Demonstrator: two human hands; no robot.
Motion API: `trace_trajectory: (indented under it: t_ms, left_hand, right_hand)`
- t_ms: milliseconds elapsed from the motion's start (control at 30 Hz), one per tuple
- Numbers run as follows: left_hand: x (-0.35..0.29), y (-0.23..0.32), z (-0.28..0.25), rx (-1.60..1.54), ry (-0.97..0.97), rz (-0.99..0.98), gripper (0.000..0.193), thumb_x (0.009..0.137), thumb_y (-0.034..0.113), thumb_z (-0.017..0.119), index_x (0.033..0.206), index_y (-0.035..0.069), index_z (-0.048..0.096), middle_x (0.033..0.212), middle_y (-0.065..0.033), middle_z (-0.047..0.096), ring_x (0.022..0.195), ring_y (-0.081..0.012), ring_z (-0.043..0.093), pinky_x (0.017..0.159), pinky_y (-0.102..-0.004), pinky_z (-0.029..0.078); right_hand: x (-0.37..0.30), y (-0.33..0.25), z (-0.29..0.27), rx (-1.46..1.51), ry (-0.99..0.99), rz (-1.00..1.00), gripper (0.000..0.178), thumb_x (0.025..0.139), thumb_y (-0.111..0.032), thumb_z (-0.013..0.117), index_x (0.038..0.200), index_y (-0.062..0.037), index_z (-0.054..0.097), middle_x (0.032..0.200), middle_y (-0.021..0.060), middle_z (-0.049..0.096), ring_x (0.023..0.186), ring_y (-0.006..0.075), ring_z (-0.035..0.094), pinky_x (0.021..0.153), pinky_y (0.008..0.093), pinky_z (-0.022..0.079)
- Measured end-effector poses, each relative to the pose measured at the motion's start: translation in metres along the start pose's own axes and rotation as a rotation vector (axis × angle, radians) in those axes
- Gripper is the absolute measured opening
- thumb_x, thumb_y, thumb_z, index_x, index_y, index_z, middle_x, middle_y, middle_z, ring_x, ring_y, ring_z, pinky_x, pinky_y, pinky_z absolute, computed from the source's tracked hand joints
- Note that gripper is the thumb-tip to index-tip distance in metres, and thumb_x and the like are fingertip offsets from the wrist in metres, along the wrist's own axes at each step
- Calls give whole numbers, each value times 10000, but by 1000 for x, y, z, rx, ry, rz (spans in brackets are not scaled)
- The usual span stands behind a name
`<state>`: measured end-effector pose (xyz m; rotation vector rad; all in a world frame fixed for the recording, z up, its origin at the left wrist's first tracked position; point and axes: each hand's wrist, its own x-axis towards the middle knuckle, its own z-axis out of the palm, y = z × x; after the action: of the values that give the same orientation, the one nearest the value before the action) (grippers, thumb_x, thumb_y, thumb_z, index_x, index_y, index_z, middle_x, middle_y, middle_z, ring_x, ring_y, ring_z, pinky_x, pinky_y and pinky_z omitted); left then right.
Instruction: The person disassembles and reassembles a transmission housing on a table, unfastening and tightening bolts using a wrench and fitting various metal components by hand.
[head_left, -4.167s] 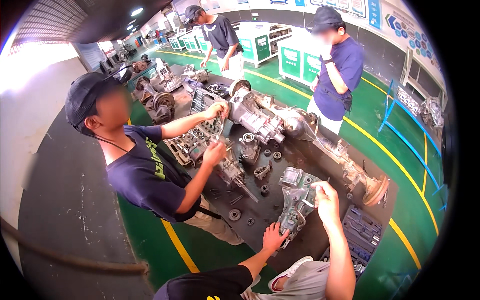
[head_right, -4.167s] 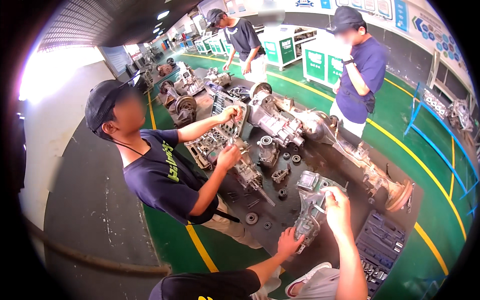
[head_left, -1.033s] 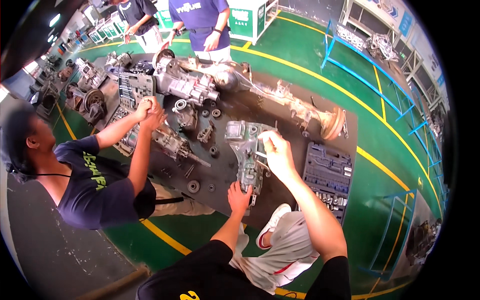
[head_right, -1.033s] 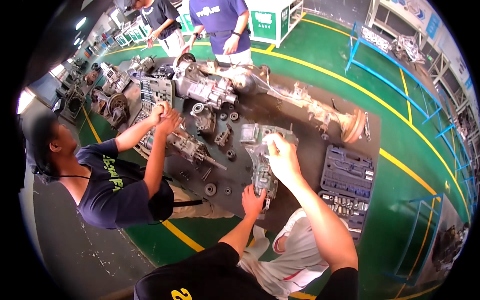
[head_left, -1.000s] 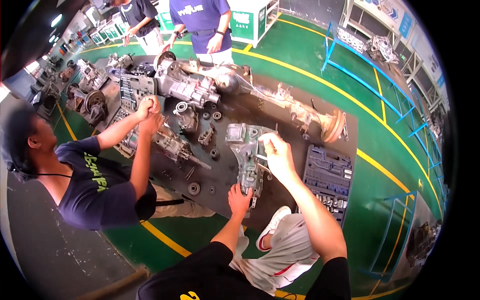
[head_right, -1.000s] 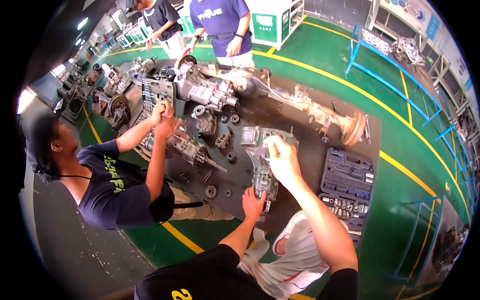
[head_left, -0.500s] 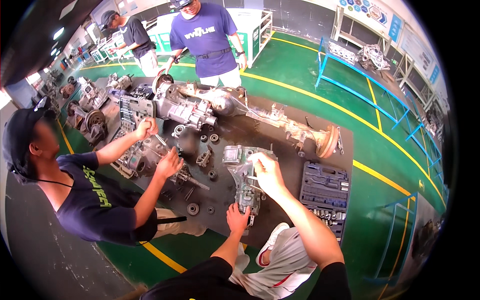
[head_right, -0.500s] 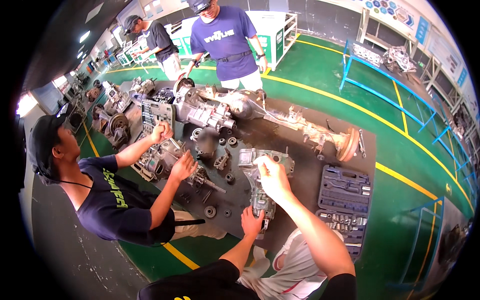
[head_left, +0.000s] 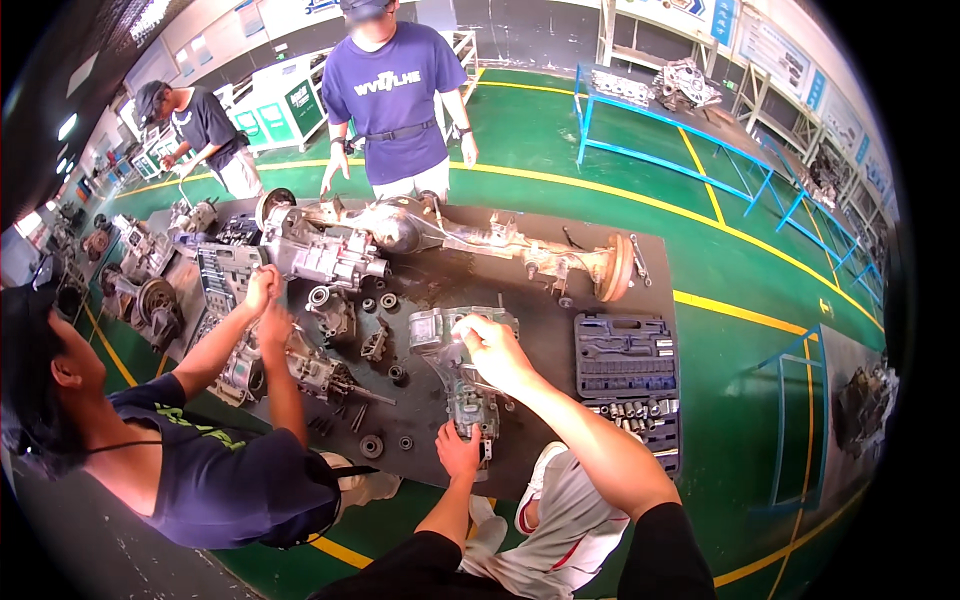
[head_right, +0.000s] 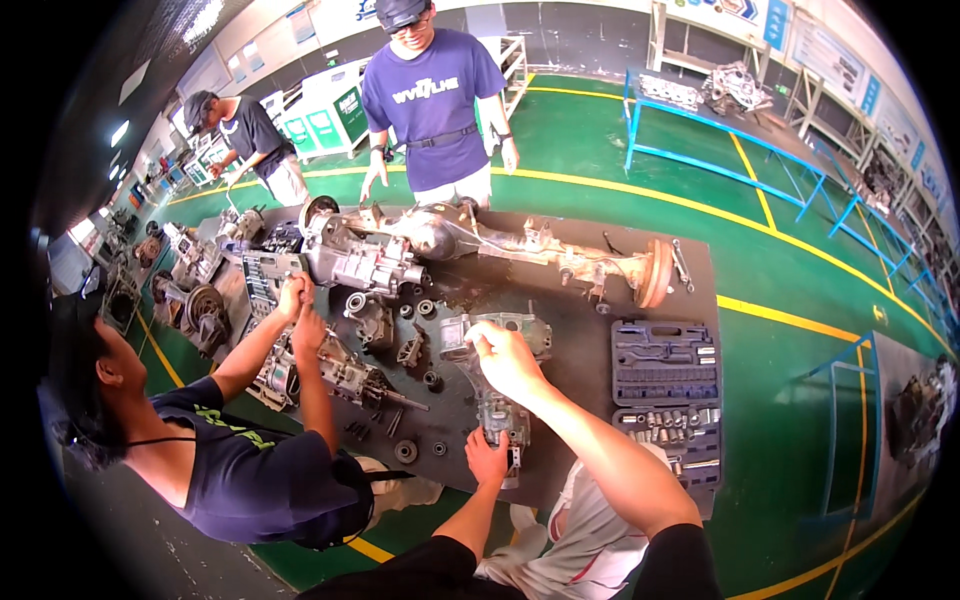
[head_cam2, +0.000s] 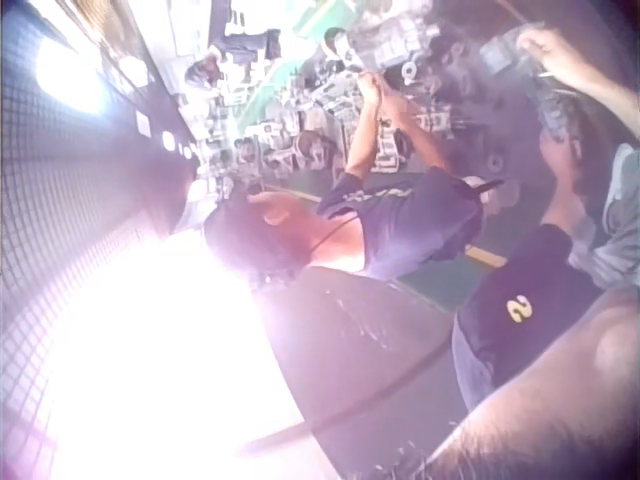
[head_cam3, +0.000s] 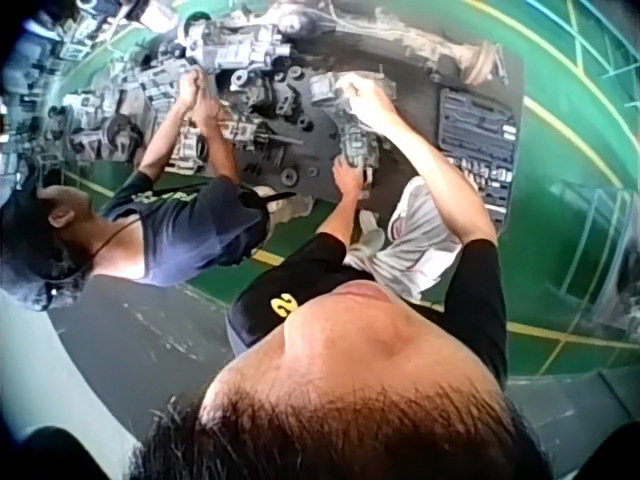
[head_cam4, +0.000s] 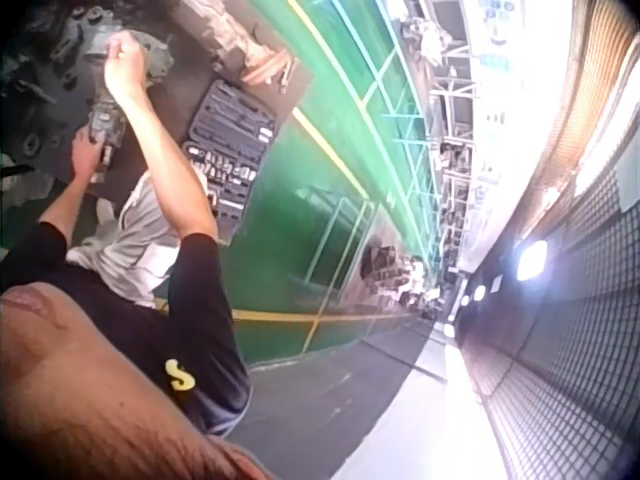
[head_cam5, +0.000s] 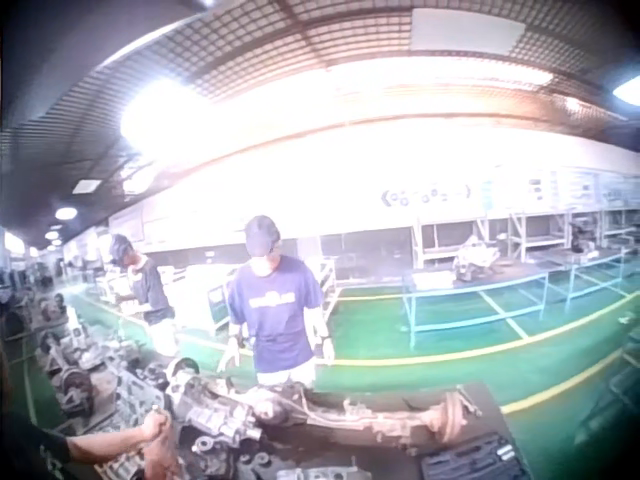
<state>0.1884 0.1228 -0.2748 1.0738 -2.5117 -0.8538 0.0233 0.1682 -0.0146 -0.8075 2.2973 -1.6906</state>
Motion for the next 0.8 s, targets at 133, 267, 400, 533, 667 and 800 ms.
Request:
trace_trajectory:
  t_ms: [133,267,400,533,667,800]
  left_hand:
    - [-5,5,1,-10,-31,-5,583,864,467,646,1275,69,533,1297,-142,530,1160,-372,512,961,-487,446]
    - [-2,4,2,-25,-31,-4,582,869,462,642,1284,70,529,1300,-148,526,1166,-375,507,962,-489,442]
    - [3,-1,2,15,-4,7,583,877,456,640,1293,65,524,1302,-151,524,1170,-378,503,964,-489,440]
    - [1,4,1,-3,-35,9,587,883,464,637,1295,62,522,1311,-151,517,1170,-385,500,965,-492,439]
    - [1,3,4,11,-22,20,585,879,464,643,1288,62,527,1306,-146,525,1153,-379,508,960,-488,444]
    - [0,1,4,14,31,43,573,862,449,661,1266,63,538,1284,-140,547,1122,-372,525,947,-479,452]
  right_hand:
    - [-3,0,-15,-32,-10,61,110,986,-91,558,1018,-35,647,872,103,689,729,153,599,676,307,468]
    - [-3,-1,-22,-77,49,14,159,972,-125,531,1023,-52,663,892,202,701,778,318,690,706,390,507]
    - [-7,-25,-25,-192,-65,122,167,920,-114,550,964,-33,688,827,239,683,744,376,691,690,417,529]
    - [-13,2,-18,-312,-117,15,184,848,-112,567,920,-14,705,829,264,663,825,440,666,763,472,543]
    - [-13,1,-29,-388,-127,46,180,840,-111,558,879,-24,712,829,254,663,810,425,672,758,465,545]
    - [-12,3,-37,-378,-74,115,188,850,-117,547,878,-43,717,838,237,668,810,417,671,760,459,541]
